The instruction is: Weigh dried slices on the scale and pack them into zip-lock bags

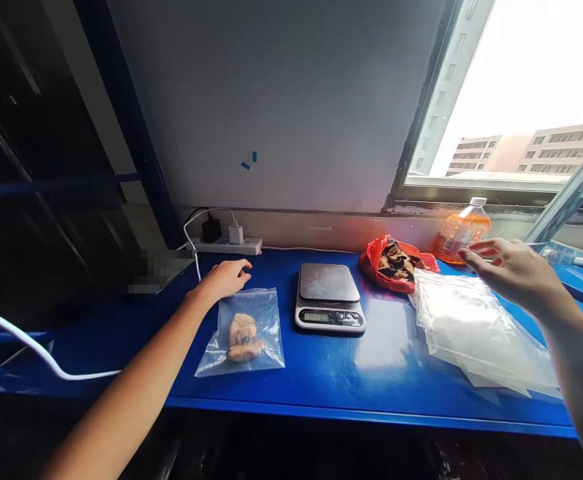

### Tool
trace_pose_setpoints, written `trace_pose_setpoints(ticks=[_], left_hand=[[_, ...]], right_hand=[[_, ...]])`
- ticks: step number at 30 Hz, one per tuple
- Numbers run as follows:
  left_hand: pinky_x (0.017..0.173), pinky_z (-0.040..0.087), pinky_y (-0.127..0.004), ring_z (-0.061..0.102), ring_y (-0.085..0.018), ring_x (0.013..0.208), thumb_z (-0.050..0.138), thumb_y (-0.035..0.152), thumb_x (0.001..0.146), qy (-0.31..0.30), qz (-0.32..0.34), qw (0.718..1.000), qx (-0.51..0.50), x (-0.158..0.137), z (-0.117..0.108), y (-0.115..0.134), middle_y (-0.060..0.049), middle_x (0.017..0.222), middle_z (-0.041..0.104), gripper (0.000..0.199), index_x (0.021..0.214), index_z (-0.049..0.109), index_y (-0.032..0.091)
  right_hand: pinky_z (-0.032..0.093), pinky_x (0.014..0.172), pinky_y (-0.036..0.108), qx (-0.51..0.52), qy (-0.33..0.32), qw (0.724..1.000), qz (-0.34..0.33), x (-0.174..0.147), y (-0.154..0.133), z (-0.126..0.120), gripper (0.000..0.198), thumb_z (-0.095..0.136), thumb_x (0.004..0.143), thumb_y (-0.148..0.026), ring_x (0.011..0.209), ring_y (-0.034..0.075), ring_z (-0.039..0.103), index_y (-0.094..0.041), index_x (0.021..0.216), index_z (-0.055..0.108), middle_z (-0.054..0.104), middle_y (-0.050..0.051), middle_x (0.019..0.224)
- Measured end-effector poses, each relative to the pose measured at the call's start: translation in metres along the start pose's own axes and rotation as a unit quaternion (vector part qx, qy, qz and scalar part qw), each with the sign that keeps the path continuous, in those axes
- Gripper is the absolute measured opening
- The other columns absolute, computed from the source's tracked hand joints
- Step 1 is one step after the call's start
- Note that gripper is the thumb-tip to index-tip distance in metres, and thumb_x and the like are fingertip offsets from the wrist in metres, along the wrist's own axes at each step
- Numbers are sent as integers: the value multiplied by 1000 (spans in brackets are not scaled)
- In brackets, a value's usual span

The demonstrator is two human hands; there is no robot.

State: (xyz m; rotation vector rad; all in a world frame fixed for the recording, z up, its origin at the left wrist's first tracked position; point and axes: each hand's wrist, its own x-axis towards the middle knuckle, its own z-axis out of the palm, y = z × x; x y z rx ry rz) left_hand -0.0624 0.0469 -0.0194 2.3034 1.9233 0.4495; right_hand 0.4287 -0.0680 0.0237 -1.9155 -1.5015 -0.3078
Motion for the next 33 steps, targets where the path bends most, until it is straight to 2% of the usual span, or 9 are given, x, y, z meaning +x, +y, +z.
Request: trace_pose_setpoints(ticks=[4,7,12,16,19,23,27,31,33], left_hand=[[84,45,-28,62,-24,102,55,36,78,-68,78,994,-28,-7,1,17,-6,112,69,31,102,71,25],[75,45,-27,64,-22,90,49,42,82,-101,100,989,-44,-16,-6,27,-5,99,71,30,93,70,24],[59,41,-24,60,-18,71,65,38,68,-246,162,954,-49,-29,-14,35,0,78,69,18,76,67,22],[53,37,-24,58,-17,64,66,34,63,-251,142,957,-35,-28,-7,32,1,69,65,16,73,65,21],[52,36,-23,57,-17,63,66,33,63,-233,130,963,-30,-26,-5,32,1,68,64,20,79,64,21],[52,34,-24,54,-16,62,63,29,64,-238,133,962,-6,-29,-11,38,1,65,61,10,67,62,20],[54,35,-24,54,-16,64,60,27,68,-254,147,956,14,-35,-19,45,0,68,62,9,71,62,19],[61,39,-24,54,-15,71,50,24,81,-173,236,956,-34,-42,-21,59,-1,80,61,11,82,59,18],[66,41,-25,55,-15,74,46,22,86,-111,308,943,-65,-48,-18,68,-2,86,60,13,86,58,18]], right_hand=[[43,74,37,111,16,980,-167,-35,-99,8,29,56,86,-45,85,23,59,-19,98,64,64,11,95],[44,78,38,152,-50,934,-320,-81,-171,32,26,55,88,-42,90,25,55,-19,99,61,63,11,95],[43,68,34,104,-197,838,-499,-147,-227,79,28,48,92,-42,83,22,52,-18,93,61,61,9,90],[42,67,33,102,-204,843,-488,-157,-226,96,39,35,96,-45,79,21,50,-16,92,61,60,9,87],[42,66,33,102,-201,848,-479,-155,-224,95,40,34,96,-45,78,21,49,-15,90,61,59,10,84],[43,66,33,102,-209,849,-474,-155,-225,93,40,36,96,-45,79,21,50,-16,90,61,60,10,85],[45,70,32,198,-225,831,-468,-144,-223,93,29,46,93,-41,82,20,54,-16,96,60,63,9,88],[43,73,30,351,-174,861,-323,-108,-212,90,14,51,89,-27,78,16,55,-18,99,55,62,4,83],[40,64,28,398,-224,865,-206,-88,-204,88,11,53,85,-26,68,14,53,-19,93,52,58,0,75]])
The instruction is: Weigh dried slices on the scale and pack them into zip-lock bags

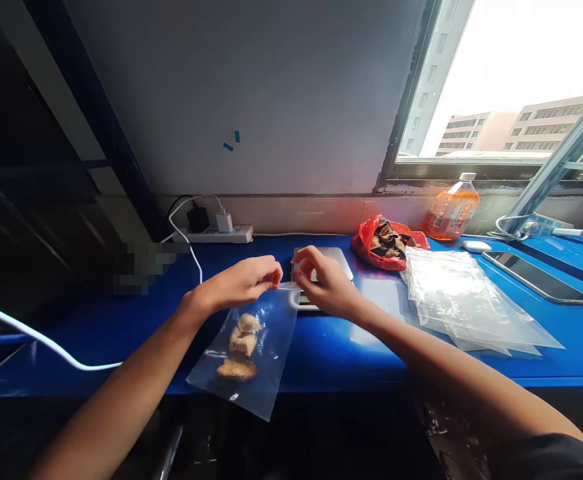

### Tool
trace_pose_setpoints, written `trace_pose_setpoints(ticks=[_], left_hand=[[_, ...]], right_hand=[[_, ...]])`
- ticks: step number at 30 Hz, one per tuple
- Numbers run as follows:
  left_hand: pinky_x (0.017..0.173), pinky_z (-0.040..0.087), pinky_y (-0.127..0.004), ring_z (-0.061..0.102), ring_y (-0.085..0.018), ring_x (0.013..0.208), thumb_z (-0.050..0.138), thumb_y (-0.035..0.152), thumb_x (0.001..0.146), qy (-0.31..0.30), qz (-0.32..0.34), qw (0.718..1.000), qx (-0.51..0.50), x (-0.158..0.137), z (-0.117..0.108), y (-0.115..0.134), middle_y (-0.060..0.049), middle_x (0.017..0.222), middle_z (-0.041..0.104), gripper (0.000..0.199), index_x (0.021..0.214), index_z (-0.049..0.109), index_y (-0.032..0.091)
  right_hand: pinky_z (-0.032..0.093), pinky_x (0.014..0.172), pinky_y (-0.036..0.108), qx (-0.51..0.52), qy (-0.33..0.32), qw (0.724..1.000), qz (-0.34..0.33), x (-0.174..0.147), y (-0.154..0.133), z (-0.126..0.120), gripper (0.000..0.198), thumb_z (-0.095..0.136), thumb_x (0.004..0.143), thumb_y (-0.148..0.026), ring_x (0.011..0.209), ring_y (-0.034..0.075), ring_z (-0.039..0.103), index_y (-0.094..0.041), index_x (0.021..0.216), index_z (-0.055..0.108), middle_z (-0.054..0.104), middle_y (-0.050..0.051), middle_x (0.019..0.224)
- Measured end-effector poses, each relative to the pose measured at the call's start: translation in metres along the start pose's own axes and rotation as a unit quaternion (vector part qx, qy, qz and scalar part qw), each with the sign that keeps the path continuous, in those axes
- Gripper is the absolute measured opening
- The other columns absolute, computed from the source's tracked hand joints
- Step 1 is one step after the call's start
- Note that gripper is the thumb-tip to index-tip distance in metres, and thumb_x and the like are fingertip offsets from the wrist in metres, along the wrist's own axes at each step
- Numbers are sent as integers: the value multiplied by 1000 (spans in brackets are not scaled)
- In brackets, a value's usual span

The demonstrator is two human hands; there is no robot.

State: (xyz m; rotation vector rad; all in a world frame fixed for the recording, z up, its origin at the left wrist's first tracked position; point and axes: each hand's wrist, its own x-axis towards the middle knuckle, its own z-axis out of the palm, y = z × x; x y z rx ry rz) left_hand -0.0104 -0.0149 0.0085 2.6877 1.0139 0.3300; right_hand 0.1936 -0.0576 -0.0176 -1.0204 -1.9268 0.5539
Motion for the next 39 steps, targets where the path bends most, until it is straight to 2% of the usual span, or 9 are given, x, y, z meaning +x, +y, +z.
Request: trace_pose_setpoints(ticks=[4,7,10,16,19,22,28,33,39], left_hand=[[68,42,-24,54,-13,76,45,18,91,73,108,991,0,3,13,19,-3,91,57,14,88,59,18],[68,43,-23,54,-12,76,47,20,92,87,142,986,-10,3,19,27,-3,91,56,11,88,58,17],[68,43,-23,53,-12,75,48,20,93,98,152,983,-22,2,20,31,-2,91,56,11,85,55,17],[68,43,-23,52,-12,75,47,18,92,89,163,983,-10,1,18,36,-3,88,56,12,84,55,17],[67,42,-24,53,-12,74,47,17,90,49,150,987,-11,1,16,37,-2,86,56,12,82,55,17],[66,42,-24,53,-12,73,50,20,89,55,107,992,-24,1,12,31,-1,86,57,8,85,57,18],[67,40,-26,52,-14,75,50,20,88,118,48,992,2,4,13,14,0,87,56,6,86,56,19],[89,41,-34,50,-19,97,51,20,88,149,83,985,31,5,17,17,-3,101,57,7,85,57,20],[98,36,-43,48,-22,109,50,31,92,88,60,994,37,3,11,19,-5,113,60,15,89,60,20]], right_hand=[[31,51,22,239,-142,944,177,10,7,-21,20,61,74,-27,54,8,46,-20,85,46,53,-5,66],[29,50,20,332,-193,902,198,7,6,-24,30,65,67,-22,52,6,45,-21,87,42,55,-7,68],[31,52,20,340,-210,894,203,1,3,-23,30,65,67,-20,55,6,48,-21,87,42,58,-6,71],[23,49,20,296,-184,924,154,2,7,-15,25,58,65,-19,51,5,37,-21,79,37,48,-9,60],[21,49,21,157,-103,974,129,6,10,-15,20,55,64,-17,53,6,35,-20,71,37,43,-9,59],[22,49,22,40,-36,994,92,4,4,-18,9,53,69,-17,52,7,35,-19,70,45,41,-8,56],[25,53,23,-95,-69,992,45,-8,-16,-12,24,54,87,-43,52,9,41,-19,81,54,49,-5,55],[23,54,24,-194,-67,977,61,-7,-11,-8,25,55,89,-37,53,9,36,-19,71,50,50,-2,59],[23,54,24,-141,-55,988,34,-2,-5,-11,42,59,86,-44,54,9,31,-19,58,41,44,-3,55]])
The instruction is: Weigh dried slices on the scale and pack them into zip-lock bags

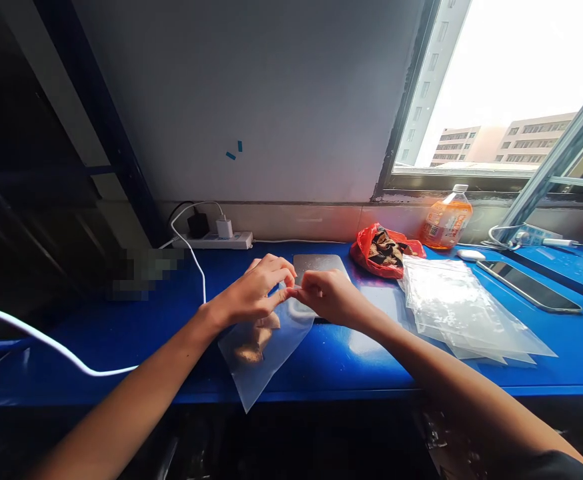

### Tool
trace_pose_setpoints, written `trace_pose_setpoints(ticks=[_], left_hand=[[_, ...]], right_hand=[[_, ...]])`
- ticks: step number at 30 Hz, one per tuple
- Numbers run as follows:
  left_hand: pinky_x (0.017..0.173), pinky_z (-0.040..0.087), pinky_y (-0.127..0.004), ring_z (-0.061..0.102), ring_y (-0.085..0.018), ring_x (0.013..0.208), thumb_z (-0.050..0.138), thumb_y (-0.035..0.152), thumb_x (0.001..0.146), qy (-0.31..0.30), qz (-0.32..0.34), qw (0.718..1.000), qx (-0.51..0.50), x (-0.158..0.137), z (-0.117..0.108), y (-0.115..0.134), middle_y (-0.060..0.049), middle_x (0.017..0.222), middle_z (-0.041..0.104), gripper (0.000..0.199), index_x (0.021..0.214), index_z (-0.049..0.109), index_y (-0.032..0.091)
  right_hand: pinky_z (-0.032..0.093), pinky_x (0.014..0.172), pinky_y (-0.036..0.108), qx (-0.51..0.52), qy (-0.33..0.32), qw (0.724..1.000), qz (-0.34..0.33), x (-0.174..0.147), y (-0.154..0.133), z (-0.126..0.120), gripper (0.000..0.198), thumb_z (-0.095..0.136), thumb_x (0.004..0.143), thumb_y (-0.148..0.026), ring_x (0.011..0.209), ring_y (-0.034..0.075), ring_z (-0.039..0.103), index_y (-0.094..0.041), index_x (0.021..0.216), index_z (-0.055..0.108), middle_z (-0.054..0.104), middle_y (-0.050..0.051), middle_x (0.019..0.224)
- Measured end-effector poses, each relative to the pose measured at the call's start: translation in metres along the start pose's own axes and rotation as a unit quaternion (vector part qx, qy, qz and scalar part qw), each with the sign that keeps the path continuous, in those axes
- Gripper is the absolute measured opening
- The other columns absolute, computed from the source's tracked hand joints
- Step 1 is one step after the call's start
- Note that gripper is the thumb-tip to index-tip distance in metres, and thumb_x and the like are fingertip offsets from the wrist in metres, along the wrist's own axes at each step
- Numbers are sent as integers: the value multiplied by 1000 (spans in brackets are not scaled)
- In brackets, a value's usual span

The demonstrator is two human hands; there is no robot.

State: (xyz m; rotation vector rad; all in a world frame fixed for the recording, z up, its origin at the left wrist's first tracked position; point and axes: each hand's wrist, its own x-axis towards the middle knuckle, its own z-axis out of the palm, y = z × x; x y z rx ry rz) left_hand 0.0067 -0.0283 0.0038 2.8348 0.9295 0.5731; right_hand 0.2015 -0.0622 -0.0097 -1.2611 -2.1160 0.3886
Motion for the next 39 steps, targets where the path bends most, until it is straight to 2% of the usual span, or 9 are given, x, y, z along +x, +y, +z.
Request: trace_pose_setpoints(ticks=[7,15,19,23,26,29,33,37,39], left_hand=[[100,36,-43,46,-23,115,47,34,93,-93,4,994,-56,-1,-8,-15,-5,114,63,24,84,66,21],[66,44,-25,52,-14,70,58,42,83,-141,4,938,-316,-2,-30,-3,-1,74,59,27,76,58,16],[62,42,-23,49,-11,65,60,42,85,-8,-27,947,-321,2,-44,-4,1,70,55,29,74,57,15],[63,45,-23,51,-10,65,63,39,85,183,8,935,-305,26,-65,4,2,70,55,23,78,58,18],[64,46,-24,55,-10,67,63,37,87,286,86,906,-300,53,-80,27,3,71,56,19,81,60,20],[64,48,-25,61,-12,75,59,37,89,335,123,889,-289,75,-88,55,2,77,58,19,84,57,19],[68,51,-26,63,-16,87,56,33,89,323,113,905,-252,101,-81,74,0,86,63,15,83,55,19],[74,52,-28,62,-17,94,49,28,92,259,66,937,-224,137,-45,68,-2,101,64,13,100,55,20],[76,53,-31,64,-16,87,49,33,93,230,0,950,-212,160,-17,65,-4,104,64,34,125,43,22]], right_hand=[[18,50,25,125,-15,992,1,7,15,-4,56,59,76,-63,52,8,27,-19,50,38,33,-5,50],[23,49,23,329,24,942,64,18,37,-36,50,65,73,-61,51,7,32,-18,58,44,37,-6,54],[34,54,22,410,135,895,116,9,38,-57,40,70,72,-55,60,10,48,-20,81,51,52,-3,66],[37,57,24,345,189,912,115,-21,24,-52,39,66,77,-55,60,11,47,-20,75,49,53,-2,66],[39,57,26,388,112,904,142,-41,11,-31,40,64,78,-58,63,13,50,-20,76,50,55,0,69],[47,62,29,506,25,851,139,-48,3,-22,45,62,77,-62,82,19,62,-23,98,53,63,6,96],[53,78,38,515,184,834,74,-41,7,-51,40,58,80,-58,107,24,61,-30,107,51,58,7,123],[53,62,32,414,355,832,106,-43,32,-103,36,68,76,-47,81,19,66,-27,102,52,64,6,105],[49,53,29,333,432,827,137,-49,52,-128,37,73,71,-41,66,17,64,-24,97,54,65,7,95]])
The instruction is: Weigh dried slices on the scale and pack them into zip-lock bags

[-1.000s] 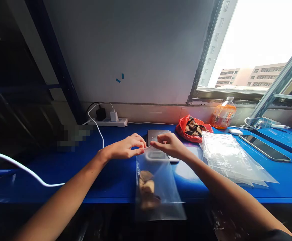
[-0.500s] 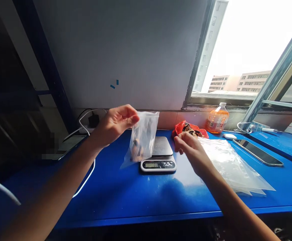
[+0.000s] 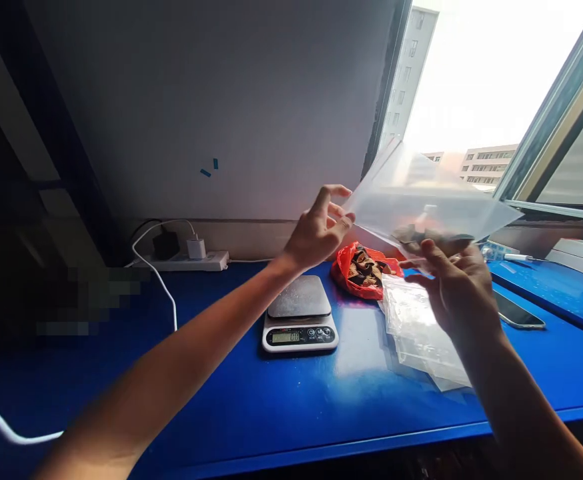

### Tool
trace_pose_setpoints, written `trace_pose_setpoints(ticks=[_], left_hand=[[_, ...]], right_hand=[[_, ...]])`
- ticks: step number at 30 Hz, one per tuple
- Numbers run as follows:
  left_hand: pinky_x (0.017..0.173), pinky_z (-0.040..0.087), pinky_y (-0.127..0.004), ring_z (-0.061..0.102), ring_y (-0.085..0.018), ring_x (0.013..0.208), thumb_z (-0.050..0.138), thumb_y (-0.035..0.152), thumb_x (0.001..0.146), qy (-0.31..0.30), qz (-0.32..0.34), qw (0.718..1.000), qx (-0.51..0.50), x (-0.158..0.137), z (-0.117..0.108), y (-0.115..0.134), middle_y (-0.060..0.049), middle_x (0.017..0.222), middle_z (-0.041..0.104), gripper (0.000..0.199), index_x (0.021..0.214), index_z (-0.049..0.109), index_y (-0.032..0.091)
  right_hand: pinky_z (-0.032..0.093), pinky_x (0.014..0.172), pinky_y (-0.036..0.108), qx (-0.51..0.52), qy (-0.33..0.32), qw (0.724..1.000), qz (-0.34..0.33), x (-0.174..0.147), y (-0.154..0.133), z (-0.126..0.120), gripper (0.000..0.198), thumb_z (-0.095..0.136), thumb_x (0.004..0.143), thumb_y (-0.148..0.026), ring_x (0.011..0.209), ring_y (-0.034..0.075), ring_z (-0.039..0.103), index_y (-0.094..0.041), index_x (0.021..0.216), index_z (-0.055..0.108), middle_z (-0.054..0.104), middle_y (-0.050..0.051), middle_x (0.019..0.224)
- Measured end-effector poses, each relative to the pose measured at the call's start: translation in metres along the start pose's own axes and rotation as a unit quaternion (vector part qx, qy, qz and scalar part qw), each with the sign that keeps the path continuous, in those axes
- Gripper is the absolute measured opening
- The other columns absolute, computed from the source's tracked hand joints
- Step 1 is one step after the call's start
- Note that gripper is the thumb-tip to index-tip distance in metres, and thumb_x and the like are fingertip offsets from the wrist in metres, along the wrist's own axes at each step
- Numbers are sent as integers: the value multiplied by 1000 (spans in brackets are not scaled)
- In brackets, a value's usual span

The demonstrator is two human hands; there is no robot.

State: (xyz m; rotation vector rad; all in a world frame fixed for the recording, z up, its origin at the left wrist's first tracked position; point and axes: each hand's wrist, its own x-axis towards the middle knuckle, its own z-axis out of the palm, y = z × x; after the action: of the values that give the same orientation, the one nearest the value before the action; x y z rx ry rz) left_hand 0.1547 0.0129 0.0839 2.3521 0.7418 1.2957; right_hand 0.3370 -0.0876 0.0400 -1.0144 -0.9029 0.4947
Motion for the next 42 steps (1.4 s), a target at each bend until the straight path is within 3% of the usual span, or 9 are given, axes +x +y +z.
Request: trace_pose_setpoints(ticks=[5,9,12,15,19,25,32,38,42], left_hand=[[94,48,-43,56,-31,118,58,51,85,-130,-112,957,232,14,80,-30,-17,130,55,53,124,49,17],[90,51,-42,62,-33,110,68,32,80,-167,-175,934,264,27,106,-51,-19,113,66,35,109,64,13],[90,52,-43,64,-27,107,63,34,85,-169,-200,921,289,40,95,-68,-16,113,67,34,111,65,12],[87,52,-39,64,-31,107,60,33,85,-142,-215,913,317,52,71,-81,-20,113,68,37,112,68,11],[85,53,-39,64,-35,108,52,35,84,-110,-236,900,349,59,42,-90,-22,113,68,41,114,69,12],[87,52,-40,63,-36,109,61,32,75,-119,-237,893,364,53,34,-92,-22,113,69,39,107,72,14],[87,51,-39,64,-35,107,63,28,74,-114,-228,899,355,52,32,-93,-20,109,70,32,101,74,15],[89,49,-43,63,-36,106,63,31,77,-88,-229,918,313,48,30,-97,-18,105,71,25,93,73,15],[91,47,-38,64,-29,102,59,33,84,-58,-203,949,236,35,28,-95,-14,104,71,24,99,68,17]], right_hand=[[47,54,32,-149,57,986,55,41,5,-55,24,71,73,-33,60,19,65,-23,87,56,68,10,86],[48,60,34,-213,17,970,118,51,13,-76,16,66,78,-34,63,19,66,-23,84,56,67,12,97],[46,59,32,-241,3,964,111,56,18,-79,17,63,80,-38,62,18,66,-22,82,55,65,12,99],[41,54,29,-299,1,948,107,68,19,-72,19,52,87,-41,57,16,63,-22,88,52,65,10,90],[38,53,27,-348,-86,933,4,92,19,-51,21,45,90,-42,61,16,61,-21,90,47,63,9,84],[40,67,29,-511,-177,818,-193,121,12,3,10,54,81,-25,74,17,56,-19,80,62,65,5,82],[43,72,32,-552,-96,796,-230,144,3,42,21,53,75,-17,82,22,60,-17,85,71,69,10,89],[42,69,36,-594,-77,762,-245,138,1,38,21,49,82,-20,76,25,59,-19,94,65,68,12,86],[40,65,36,-596,-28,763,-251,127,-7,28,24,44,87,-22,68,25,57,-17,103,60,64,11,76]])
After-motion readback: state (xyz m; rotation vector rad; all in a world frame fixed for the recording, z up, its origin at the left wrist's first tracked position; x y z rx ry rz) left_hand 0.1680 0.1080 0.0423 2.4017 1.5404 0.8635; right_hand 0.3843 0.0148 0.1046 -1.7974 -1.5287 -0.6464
